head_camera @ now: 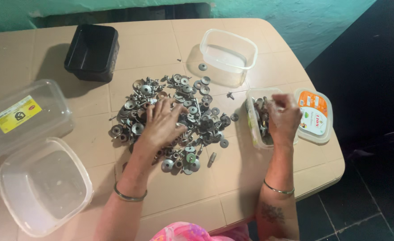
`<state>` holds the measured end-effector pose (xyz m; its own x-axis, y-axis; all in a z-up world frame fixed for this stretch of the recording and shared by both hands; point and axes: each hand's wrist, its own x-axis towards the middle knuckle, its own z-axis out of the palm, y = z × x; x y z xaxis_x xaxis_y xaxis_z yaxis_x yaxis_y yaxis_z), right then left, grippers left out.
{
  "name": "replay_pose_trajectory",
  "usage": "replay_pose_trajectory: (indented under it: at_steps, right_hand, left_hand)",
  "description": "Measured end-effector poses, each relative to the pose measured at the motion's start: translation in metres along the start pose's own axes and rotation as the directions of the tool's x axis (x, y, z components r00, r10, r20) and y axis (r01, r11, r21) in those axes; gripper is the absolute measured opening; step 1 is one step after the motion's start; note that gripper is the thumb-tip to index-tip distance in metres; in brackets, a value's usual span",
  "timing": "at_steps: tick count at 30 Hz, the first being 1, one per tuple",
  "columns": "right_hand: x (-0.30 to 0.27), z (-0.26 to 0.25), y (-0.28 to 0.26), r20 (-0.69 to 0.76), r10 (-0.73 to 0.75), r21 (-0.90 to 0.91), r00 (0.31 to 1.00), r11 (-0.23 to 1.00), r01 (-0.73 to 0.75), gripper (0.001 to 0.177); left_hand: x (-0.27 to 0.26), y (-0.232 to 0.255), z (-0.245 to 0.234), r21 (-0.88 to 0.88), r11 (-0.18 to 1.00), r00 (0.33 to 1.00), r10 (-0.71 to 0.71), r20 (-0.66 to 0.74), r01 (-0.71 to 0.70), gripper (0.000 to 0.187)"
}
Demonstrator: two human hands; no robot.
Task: The person sorts a pile of small metal hardware parts on a tiled table, separating them by type into clear plastic containers. They repeatedly pick up items from the central pile and place them into one of two containers, occasionally shifting the pile to access more parts.
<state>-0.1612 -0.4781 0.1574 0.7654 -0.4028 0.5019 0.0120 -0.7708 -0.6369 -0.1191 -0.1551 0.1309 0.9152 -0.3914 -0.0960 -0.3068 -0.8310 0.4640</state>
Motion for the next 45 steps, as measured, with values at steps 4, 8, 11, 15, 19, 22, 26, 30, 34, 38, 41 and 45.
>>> replay_pose_trajectory:
  at_steps: [4, 8, 11, 15, 19, 22, 26, 30, 34, 38, 41, 45]
  right_hand:
    - [-0.008, 0.007, -0.025, -0.16, -0.09, 0.068, 0.983, 0.992, 0.102, 0.012]
    - [-0.024, 0.025, -0.05, -0.038, 0.043, 0.302, 0.998, 0.953, -0.029, 0.011]
    - [-0.036, 0.046, -0.065, 0.044, -0.137, 0.142, 0.99, 0.981, 0.13, 0.012]
    - [-0.04, 0.069, -0.074, 0.232, -0.298, 0.151, 0.926, 0.951, 0.269, 0.018]
    - [-0.04, 0.085, -0.078, 0.395, -0.398, 0.083, 0.828, 0.913, 0.399, 0.035]
    - [-0.042, 0.088, -0.079, 0.473, -0.434, 0.053, 0.767, 0.883, 0.467, 0.042]
    - [-0.044, 0.085, -0.081, 0.479, -0.375, 0.029, 0.794, 0.91, 0.413, 0.028]
    - [-0.046, 0.079, -0.08, 0.357, -0.364, 0.014, 0.86, 0.923, 0.385, 0.035]
    - [-0.038, 0.066, -0.072, 0.068, -0.367, -0.046, 0.928, 0.928, 0.37, 0.032]
    - [-0.025, 0.042, -0.042, -0.113, -0.261, -0.133, 0.959, 0.96, 0.246, 0.033]
    - [-0.012, 0.024, -0.016, -0.138, -0.246, -0.192, 0.959, 0.957, 0.218, 0.034]
    - [-0.008, 0.011, -0.001, -0.053, -0.039, -0.213, 0.998, 0.977, 0.027, 0.03]
  left_hand:
    - [-0.017, -0.016, -0.018, -0.054, 0.998, 0.997, 0.008, -0.081, -0.012, 0.047]
    - [-0.023, -0.022, -0.036, -0.096, 0.994, 0.989, -0.07, -0.127, 0.058, 0.04]
    - [-0.018, -0.027, -0.048, -0.142, 0.977, 0.962, -0.185, -0.2, 0.158, 0.036]
    - [-0.023, -0.034, -0.059, -0.222, 0.964, 0.905, -0.223, -0.363, 0.149, 0.035]
    - [-0.027, -0.028, -0.064, -0.278, 0.951, 0.895, -0.24, -0.377, 0.138, 0.036]
    - [-0.027, -0.023, -0.065, -0.271, 0.951, 0.899, -0.241, -0.365, 0.145, 0.035]
    - [-0.026, -0.023, -0.064, -0.295, 0.944, 0.909, -0.249, -0.334, 0.15, 0.037]
    - [-0.023, -0.023, -0.06, -0.285, 0.953, 0.919, -0.197, -0.341, 0.099, 0.037]
    - [-0.025, -0.022, -0.058, -0.257, 0.963, 0.918, -0.174, -0.357, 0.083, 0.037]
    - [-0.025, -0.025, -0.059, -0.267, 0.957, 0.914, -0.205, -0.349, 0.113, 0.036]
    - [-0.024, -0.036, -0.055, -0.246, 0.958, 0.888, -0.24, -0.392, 0.151, 0.037]
    - [-0.019, -0.051, -0.049, -0.216, 0.955, 0.871, -0.278, -0.406, 0.205, 0.026]
